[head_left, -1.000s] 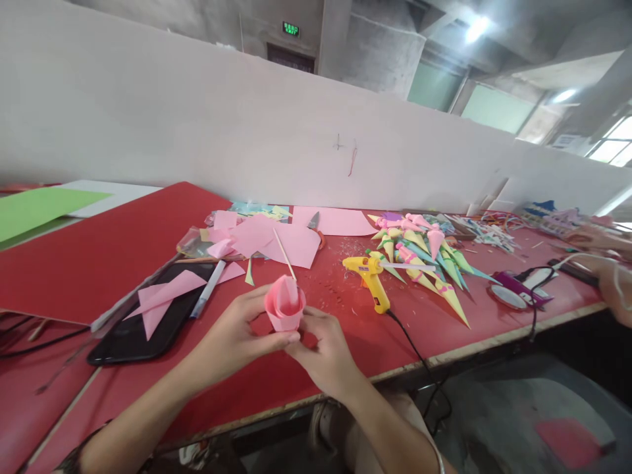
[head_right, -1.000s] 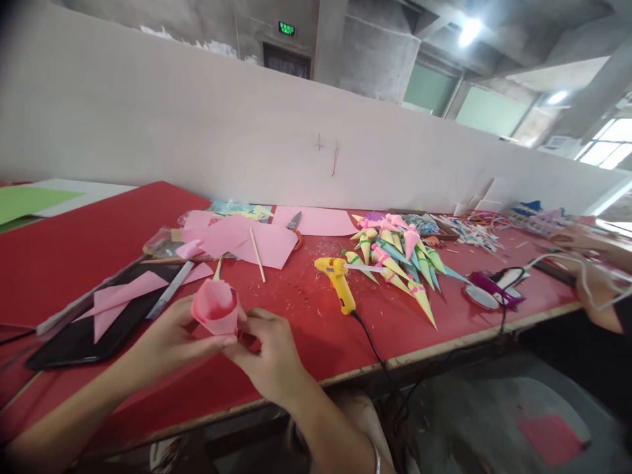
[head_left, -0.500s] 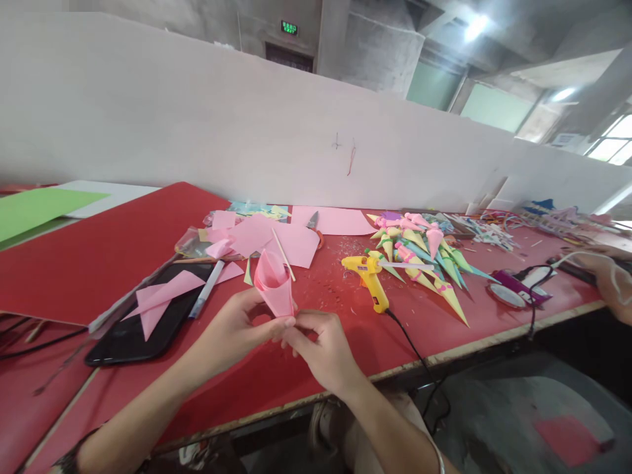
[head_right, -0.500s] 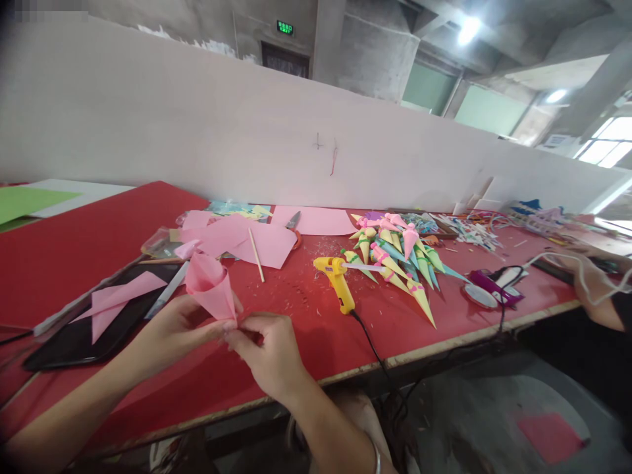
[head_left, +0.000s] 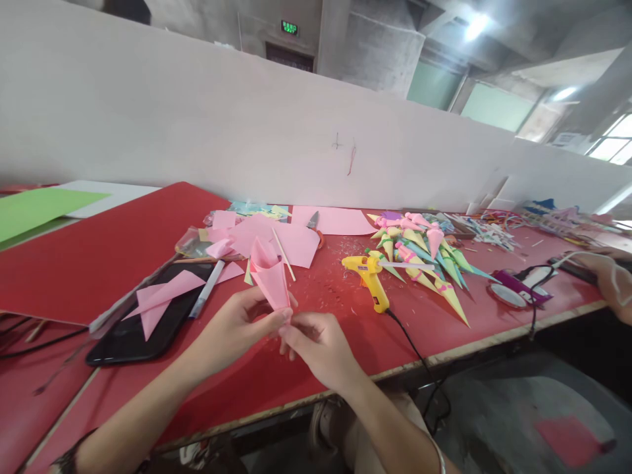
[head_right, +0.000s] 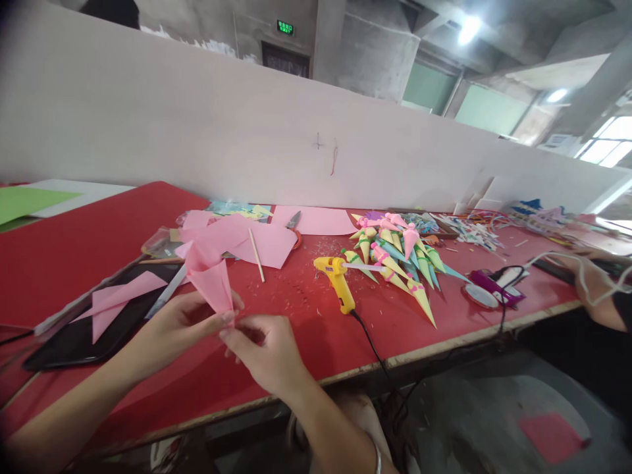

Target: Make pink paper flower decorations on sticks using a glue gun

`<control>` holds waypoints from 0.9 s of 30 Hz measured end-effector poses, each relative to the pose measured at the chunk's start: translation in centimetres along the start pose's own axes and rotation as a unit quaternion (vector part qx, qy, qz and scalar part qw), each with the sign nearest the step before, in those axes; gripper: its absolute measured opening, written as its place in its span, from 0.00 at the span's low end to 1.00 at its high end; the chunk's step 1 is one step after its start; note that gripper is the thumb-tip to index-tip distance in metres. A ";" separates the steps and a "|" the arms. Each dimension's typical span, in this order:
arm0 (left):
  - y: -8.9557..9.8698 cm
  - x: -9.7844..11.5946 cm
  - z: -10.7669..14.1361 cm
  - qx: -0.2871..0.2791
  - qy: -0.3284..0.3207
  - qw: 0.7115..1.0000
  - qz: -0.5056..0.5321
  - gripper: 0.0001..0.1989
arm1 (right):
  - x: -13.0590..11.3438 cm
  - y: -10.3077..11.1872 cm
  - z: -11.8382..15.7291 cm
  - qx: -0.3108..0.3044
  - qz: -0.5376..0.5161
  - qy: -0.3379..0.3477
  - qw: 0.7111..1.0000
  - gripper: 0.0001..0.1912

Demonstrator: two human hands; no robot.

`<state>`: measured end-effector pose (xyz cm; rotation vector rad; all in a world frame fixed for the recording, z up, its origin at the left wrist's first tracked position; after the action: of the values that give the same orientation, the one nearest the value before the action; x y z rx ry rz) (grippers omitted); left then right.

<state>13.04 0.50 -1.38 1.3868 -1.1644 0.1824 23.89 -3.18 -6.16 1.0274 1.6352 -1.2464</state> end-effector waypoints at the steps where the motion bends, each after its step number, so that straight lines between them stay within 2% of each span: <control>1: 0.0 0.0 0.0 -0.004 -0.003 1.000 -0.001 0.11 | 0.1 -0.1 0.0 -0.004 -0.017 -0.005 1.000 0.14; 4: 0.1 0.1 0.1 -0.006 -0.005 1.000 0.002 0.10 | 0.1 -0.2 -0.1 -0.017 -0.040 -0.008 0.999 0.17; 12: -0.2 -0.1 0.2 -0.034 0.012 0.998 0.056 0.08 | -0.3 0.0 0.0 -0.009 -0.009 0.004 1.000 0.17; 19: -0.1 -0.4 0.1 -0.014 0.034 0.997 0.066 0.09 | -0.1 0.0 0.0 -0.007 -0.012 0.007 1.000 0.19; 27: -0.2 -0.5 0.1 -0.033 0.016 0.994 0.100 0.07 | -0.3 0.0 0.1 -0.003 0.008 0.008 1.000 0.20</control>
<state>12.88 0.59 -1.85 1.2043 -1.2700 0.3042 24.01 -3.29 -5.85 1.0471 1.6394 -1.2258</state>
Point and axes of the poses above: each hand's wrist, its own z-axis away from the middle knuckle, its own y-axis out of the back of the hand, x = y × z, the point moved 5 cm from there along -z, towards the middle knuckle, and after that the axes turned 14 degrees about -z, right-handed, at the moved point
